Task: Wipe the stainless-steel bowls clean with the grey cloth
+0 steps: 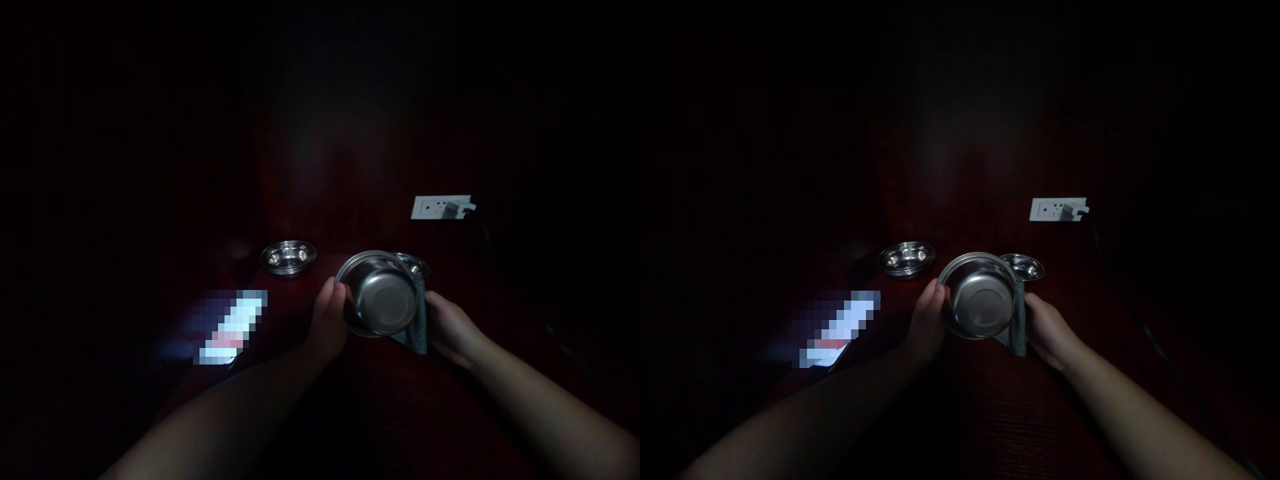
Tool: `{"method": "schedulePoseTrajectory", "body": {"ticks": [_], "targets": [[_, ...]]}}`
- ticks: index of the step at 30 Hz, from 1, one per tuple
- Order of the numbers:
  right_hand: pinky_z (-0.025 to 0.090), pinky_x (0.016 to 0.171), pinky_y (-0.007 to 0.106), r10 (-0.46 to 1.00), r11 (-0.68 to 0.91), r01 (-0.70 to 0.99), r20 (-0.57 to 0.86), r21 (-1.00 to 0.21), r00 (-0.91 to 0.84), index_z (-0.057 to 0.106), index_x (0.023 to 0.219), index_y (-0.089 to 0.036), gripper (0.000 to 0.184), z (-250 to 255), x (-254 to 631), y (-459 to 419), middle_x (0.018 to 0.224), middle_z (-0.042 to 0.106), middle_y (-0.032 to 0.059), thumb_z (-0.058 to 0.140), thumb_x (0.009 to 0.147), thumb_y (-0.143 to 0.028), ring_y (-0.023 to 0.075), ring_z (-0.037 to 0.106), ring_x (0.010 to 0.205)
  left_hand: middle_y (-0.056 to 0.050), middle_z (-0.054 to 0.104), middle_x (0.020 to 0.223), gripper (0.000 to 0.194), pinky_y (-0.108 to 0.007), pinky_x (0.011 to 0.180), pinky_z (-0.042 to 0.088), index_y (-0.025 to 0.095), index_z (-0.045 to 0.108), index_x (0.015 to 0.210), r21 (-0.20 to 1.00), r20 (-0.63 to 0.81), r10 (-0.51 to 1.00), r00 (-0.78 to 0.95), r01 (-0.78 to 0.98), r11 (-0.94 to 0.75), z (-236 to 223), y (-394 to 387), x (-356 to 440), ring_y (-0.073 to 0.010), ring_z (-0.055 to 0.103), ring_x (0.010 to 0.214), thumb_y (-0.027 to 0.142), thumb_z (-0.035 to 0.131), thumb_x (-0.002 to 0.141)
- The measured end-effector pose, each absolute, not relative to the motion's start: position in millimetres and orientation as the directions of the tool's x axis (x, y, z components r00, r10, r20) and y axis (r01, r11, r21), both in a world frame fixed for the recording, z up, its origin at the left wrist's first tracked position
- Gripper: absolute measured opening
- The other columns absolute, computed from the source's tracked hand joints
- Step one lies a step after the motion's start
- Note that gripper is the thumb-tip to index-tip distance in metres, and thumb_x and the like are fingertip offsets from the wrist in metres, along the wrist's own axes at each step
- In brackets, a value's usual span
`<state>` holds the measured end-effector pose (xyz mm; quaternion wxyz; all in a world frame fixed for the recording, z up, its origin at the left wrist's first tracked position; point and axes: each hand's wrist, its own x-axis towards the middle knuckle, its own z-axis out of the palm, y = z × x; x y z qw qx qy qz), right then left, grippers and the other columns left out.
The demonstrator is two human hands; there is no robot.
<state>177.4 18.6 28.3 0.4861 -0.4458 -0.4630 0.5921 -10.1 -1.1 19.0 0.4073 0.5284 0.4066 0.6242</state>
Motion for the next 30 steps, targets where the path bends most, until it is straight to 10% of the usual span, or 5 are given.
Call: {"method": "schedulePoseTrajectory", "body": {"ticks": [4,19,30], "targets": [[0.051,0.055,0.035,0.954,-0.298,-0.297,-0.272,-0.907,-0.125,0.063,0.06,-0.022,0.018,35,173,14,0.059,0.067,0.006,0.054,0.074,-0.03,0.0239,0.064,0.059,0.003,0.046,0.07,0.027,-0.026,0.063,0.036,0.02,0.045,0.074,0.94,0.319,0.942,-0.108,-0.091,-0.328,18,0,-10,-0.0125,0.043,0.066,0.04,0.038,0.091],[0.054,0.057,0.029,0.966,-0.151,-0.62,-0.248,-0.77,0.073,0.058,0.057,-0.02,0.01,43,171,11,0.052,0.061,0.001,0.051,0.065,-0.019,0.019,0.063,0.059,-0.002,0.055,0.081,0.039,-0.027,0.068,0.042,0.018,0.054,0.098,0.964,0.195,0.979,0.057,-0.195,-0.181,3,4,-5,-0.0145,0.051,0.074,0.053,0.038,0.089],[0.054,0.056,0.025,0.957,0.079,-0.444,-0.057,-0.893,0.285,0.069,0.084,-0.018,0.028,26,172,19,0.07,0.071,0.0,0.07,0.072,-0.044,0.0173,0.066,0.065,-0.001,0.055,0.082,0.035,-0.027,0.072,0.042,0.019,0.052,0.09,0.966,0.226,0.971,0.076,-0.144,-0.213,13,2,-5,-0.0149,0.051,0.077,0.05,0.035,0.091]]}}
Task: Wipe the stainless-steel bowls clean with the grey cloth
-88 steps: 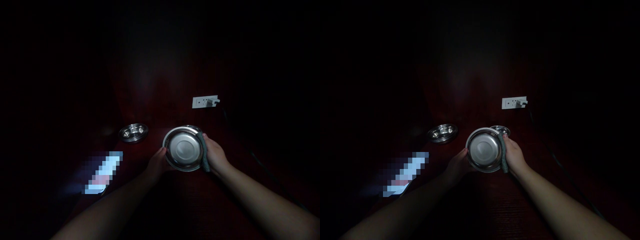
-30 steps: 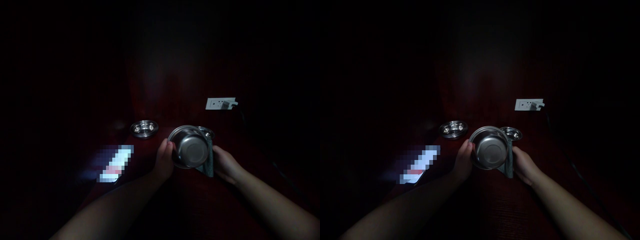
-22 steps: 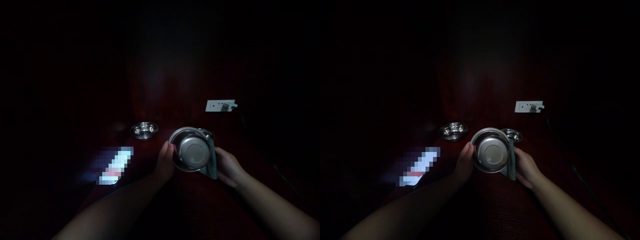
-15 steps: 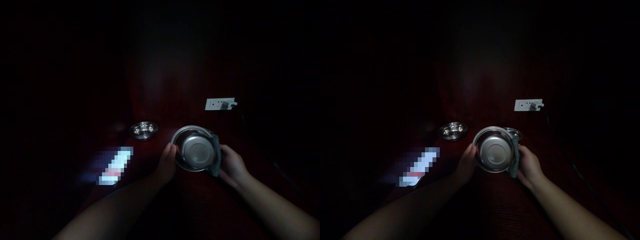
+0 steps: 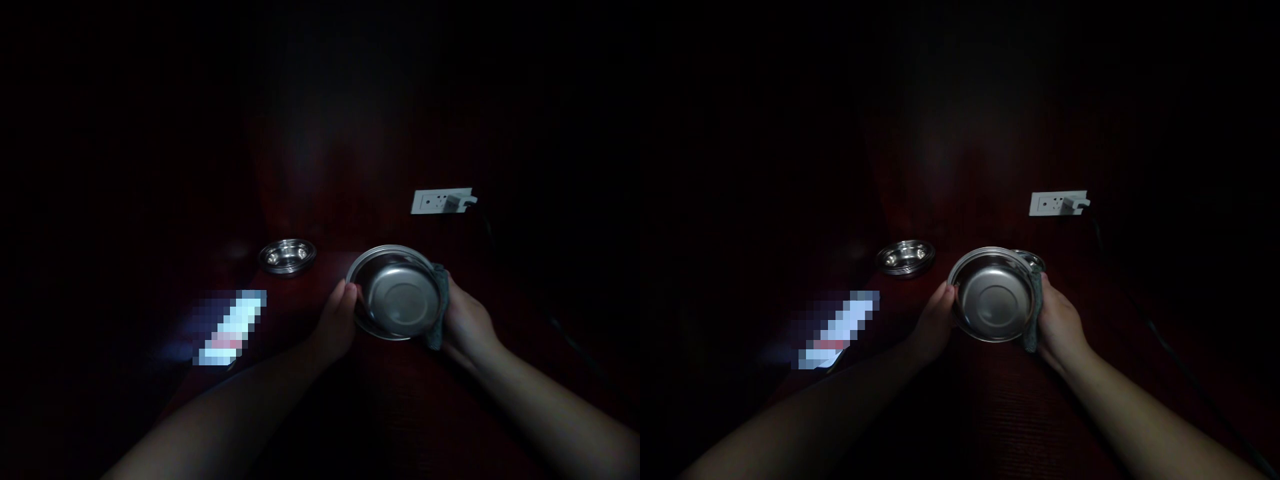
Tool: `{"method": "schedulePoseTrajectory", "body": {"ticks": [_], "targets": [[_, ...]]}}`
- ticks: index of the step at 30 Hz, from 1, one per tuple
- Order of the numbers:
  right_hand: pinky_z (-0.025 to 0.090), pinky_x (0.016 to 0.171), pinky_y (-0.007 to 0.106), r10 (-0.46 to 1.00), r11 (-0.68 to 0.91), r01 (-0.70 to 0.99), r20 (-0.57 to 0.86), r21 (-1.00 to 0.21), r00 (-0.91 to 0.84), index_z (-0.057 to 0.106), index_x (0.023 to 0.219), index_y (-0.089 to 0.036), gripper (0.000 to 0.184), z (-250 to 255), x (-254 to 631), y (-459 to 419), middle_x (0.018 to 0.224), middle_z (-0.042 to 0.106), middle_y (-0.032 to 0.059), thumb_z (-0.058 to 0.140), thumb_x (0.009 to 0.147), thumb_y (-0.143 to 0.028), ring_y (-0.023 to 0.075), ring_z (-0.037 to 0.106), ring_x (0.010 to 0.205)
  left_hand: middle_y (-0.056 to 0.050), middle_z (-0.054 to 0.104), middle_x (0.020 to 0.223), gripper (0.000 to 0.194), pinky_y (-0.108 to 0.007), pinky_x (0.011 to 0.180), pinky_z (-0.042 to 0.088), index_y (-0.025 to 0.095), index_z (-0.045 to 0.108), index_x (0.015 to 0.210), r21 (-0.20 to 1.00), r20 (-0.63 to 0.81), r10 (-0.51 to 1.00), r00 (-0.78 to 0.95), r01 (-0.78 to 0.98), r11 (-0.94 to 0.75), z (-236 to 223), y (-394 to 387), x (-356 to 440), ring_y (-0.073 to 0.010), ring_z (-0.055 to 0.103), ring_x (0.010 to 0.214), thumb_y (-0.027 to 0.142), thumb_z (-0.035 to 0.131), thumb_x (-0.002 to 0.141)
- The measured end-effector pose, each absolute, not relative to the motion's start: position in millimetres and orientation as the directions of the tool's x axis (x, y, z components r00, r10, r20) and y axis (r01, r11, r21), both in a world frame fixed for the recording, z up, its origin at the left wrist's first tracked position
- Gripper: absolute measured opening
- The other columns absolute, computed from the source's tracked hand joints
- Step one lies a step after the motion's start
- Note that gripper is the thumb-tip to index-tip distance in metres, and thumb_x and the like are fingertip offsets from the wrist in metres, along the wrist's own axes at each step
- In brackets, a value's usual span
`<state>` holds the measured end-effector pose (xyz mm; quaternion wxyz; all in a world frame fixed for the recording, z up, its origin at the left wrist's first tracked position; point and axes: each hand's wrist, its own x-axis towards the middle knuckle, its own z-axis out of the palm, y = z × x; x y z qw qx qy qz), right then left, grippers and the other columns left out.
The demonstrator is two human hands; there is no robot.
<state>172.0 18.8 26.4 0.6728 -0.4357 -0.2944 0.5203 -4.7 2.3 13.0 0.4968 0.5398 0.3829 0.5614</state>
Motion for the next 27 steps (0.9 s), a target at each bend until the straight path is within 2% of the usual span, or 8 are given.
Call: {"method": "schedulePoseTrajectory", "body": {"ticks": [8,17,22,27], "targets": [[0.055,0.058,0.026,0.967,0.133,-0.356,0.042,-0.925,0.25,0.068,0.084,-0.018,0.032,25,174,16,0.073,0.073,0.0016,0.067,0.075,-0.049,0.0187,0.069,0.069,-0.003,0.057,0.082,0.034,-0.027,0.072,0.041,0.018,0.052,0.087,0.976,0.211,0.977,0.039,-0.056,-0.209,24,2,-5,-0.0155,0.051,0.077,0.045,0.032,0.092],[0.05,0.049,0.023,0.956,0.153,-0.293,0.066,-0.944,0.286,0.068,0.086,-0.017,0.036,23,175,19,0.068,0.072,0.0023,0.066,0.074,-0.05,0.0171,0.067,0.061,-0.001,0.055,0.078,0.034,-0.027,0.069,0.041,0.019,0.05,0.083,0.979,0.191,0.98,0.058,-0.082,-0.186,22,1,-5,-0.014,0.049,0.072,0.046,0.033,0.092],[0.048,0.049,0.02,0.952,0.188,-0.242,0.116,-0.952,0.284,0.068,0.08,-0.017,0.035,28,176,19,0.064,0.07,0.0014,0.065,0.075,-0.051,0.0128,0.063,0.054,-0.003,0.056,0.084,0.038,-0.029,0.072,0.044,0.019,0.052,0.091,0.984,0.134,0.984,0.116,-0.136,-0.118,13,3,-5,-0.0158,0.054,0.079,0.052,0.034,0.09],[0.049,0.049,0.021,0.955,0.202,-0.238,0.138,-0.95,0.262,0.068,0.076,-0.017,0.038,32,176,20,0.064,0.07,0.0012,0.067,0.072,-0.055,0.0119,0.061,0.053,-0.002,0.055,0.084,0.042,-0.031,0.074,0.045,0.019,0.053,0.101,0.981,0.141,0.977,0.162,-0.156,-0.115,6,3,-6,-0.0151,0.053,0.077,0.056,0.037,0.089]]}}
